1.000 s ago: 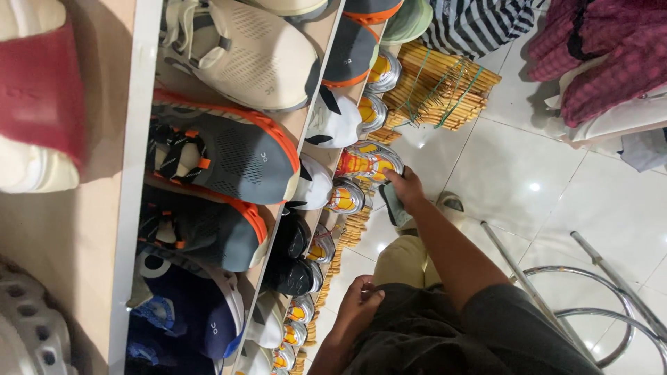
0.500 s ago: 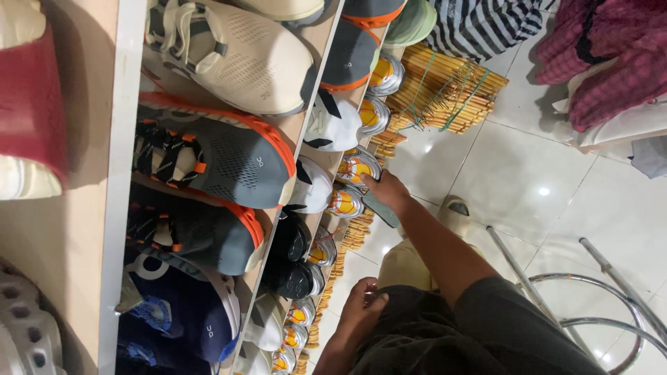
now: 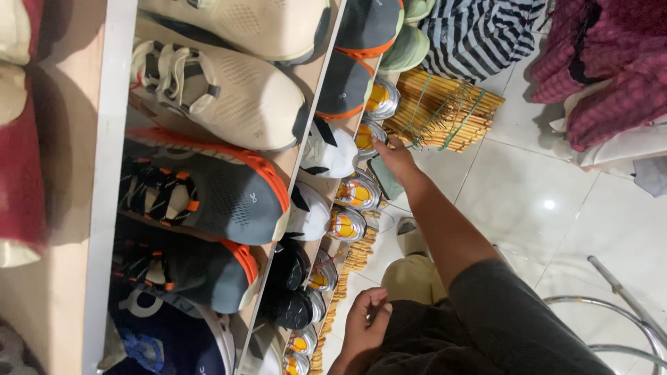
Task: The person is cleaning or buffing a sneaker using a sponge.
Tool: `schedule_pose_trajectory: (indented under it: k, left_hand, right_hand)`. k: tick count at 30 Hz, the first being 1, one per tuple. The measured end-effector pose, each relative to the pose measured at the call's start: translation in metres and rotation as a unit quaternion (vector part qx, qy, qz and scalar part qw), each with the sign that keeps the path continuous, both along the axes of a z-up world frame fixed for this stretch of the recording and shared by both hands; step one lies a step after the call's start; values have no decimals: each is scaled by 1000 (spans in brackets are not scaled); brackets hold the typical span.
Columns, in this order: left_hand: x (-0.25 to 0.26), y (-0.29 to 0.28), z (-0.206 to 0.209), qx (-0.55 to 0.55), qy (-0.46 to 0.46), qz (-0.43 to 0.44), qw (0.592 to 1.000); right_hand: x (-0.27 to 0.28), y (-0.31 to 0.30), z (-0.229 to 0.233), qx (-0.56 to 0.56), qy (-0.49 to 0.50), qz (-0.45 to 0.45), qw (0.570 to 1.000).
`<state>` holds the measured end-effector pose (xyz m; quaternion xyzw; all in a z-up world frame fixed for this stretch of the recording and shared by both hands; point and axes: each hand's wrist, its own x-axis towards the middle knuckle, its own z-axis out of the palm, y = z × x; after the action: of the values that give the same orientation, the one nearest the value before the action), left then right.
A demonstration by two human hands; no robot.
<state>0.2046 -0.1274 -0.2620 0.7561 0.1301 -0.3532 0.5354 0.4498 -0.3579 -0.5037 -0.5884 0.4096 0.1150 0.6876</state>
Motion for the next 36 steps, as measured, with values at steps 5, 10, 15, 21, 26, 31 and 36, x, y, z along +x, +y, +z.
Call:
schedule_pose_trajectory:
  k: [5, 10, 15, 21, 26, 31, 36]
  left_hand:
    - [-9, 20, -11, 18, -25, 3, 1000]
    - [1, 1, 15, 4, 27, 12, 1000]
    - [16, -24, 42, -7, 30, -66, 997]
    - [36, -46, 62, -38, -98, -177, 979]
    - [66, -66, 97, 12, -220, -217, 951]
    - [102, -86, 161, -29, -207, -192, 959]
    - [116, -88, 224, -354, -127, -168, 911]
  right_hand:
    - [3, 6, -37, -93, -22, 64, 993]
    - [-68, -30, 30, 17, -43, -25, 999]
    - [-165, -98, 100, -8, 6, -33, 999]
    - [-292, -161, 161, 3, 28, -98, 995]
    - [-360, -200, 217, -22, -44, -111, 993]
    - [-385, -219, 284, 33, -42, -133, 990]
    - [-399, -225, 310, 103, -76, -97, 987]
